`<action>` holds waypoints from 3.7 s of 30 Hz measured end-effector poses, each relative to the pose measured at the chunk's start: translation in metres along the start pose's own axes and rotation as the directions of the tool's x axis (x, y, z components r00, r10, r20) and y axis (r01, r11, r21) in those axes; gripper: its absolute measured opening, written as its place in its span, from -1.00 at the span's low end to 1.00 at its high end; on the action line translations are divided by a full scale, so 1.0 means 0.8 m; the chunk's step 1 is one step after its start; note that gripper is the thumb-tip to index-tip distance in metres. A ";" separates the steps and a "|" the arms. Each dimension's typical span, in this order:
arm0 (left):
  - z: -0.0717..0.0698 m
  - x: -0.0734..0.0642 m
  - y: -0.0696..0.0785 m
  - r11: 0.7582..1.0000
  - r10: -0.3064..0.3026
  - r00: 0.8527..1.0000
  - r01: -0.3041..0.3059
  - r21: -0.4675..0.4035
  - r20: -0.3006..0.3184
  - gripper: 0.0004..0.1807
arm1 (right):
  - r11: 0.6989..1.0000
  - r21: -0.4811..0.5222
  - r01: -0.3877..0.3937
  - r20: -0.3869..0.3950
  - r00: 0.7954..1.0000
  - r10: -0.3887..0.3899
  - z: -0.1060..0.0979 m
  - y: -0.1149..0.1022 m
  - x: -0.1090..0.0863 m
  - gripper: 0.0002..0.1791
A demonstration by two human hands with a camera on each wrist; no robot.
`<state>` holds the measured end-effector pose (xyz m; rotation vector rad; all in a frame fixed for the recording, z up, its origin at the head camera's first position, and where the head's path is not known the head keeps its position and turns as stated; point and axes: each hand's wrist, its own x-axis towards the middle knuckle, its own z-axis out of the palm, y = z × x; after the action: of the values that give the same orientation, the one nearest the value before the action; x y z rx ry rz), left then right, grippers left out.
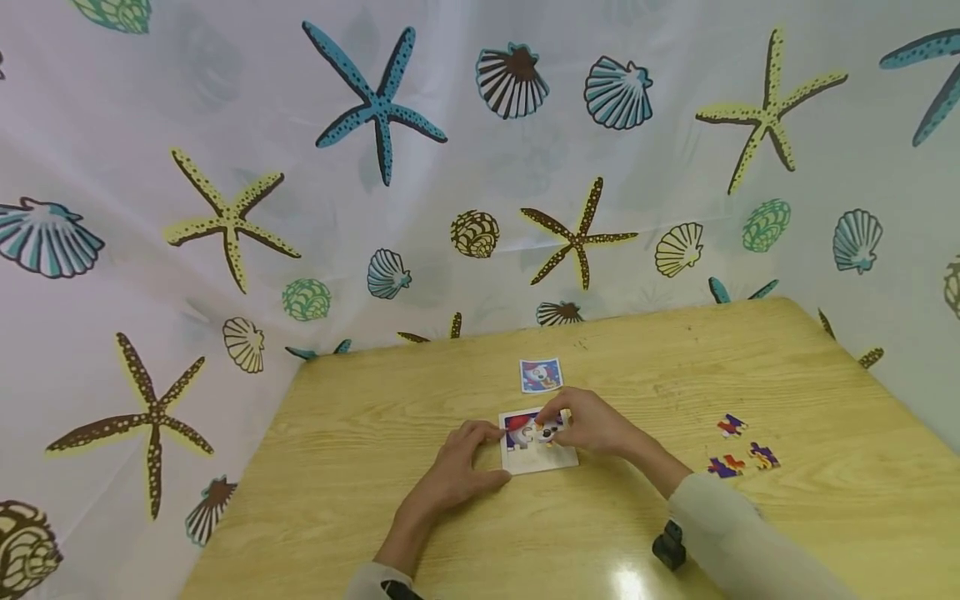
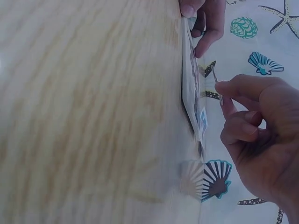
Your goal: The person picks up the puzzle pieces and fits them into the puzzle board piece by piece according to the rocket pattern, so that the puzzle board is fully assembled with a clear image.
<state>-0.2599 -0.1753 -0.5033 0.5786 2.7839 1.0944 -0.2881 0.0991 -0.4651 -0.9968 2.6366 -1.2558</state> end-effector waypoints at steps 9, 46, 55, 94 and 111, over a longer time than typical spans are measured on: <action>0.000 0.000 0.001 1.000 0.008 1.000 -0.008 -0.013 0.009 -0.37 | 0.994 -0.104 0.026 0.036 0.999 -0.022 0.013 -0.002 0.016 -0.69; 0.000 -0.002 0.001 1.000 -0.003 1.000 0.003 0.013 0.001 -0.37 | 0.970 -0.033 -0.243 -0.046 0.969 0.241 0.040 0.000 0.024 -0.63; 0.000 0.000 0.001 1.000 -0.010 1.000 0.010 0.002 -0.004 -0.38 | 0.955 -0.111 -0.275 -0.096 0.959 0.265 0.042 -0.010 0.022 -0.65; 0.002 0.004 0.000 1.000 0.007 1.000 -0.006 0.019 -0.007 -0.36 | 0.958 0.018 -0.286 -0.025 0.958 0.286 0.025 -0.016 0.005 -0.64; 0.001 0.001 0.001 1.000 0.006 1.000 -0.006 0.028 -0.011 -0.33 | 0.932 0.222 -0.285 0.029 0.958 0.286 -0.002 -0.004 -0.032 -0.56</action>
<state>-0.2603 -0.1740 -0.5034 0.5862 2.8136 1.0643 -0.2665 0.1137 -0.4669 -0.5535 2.4543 -1.4386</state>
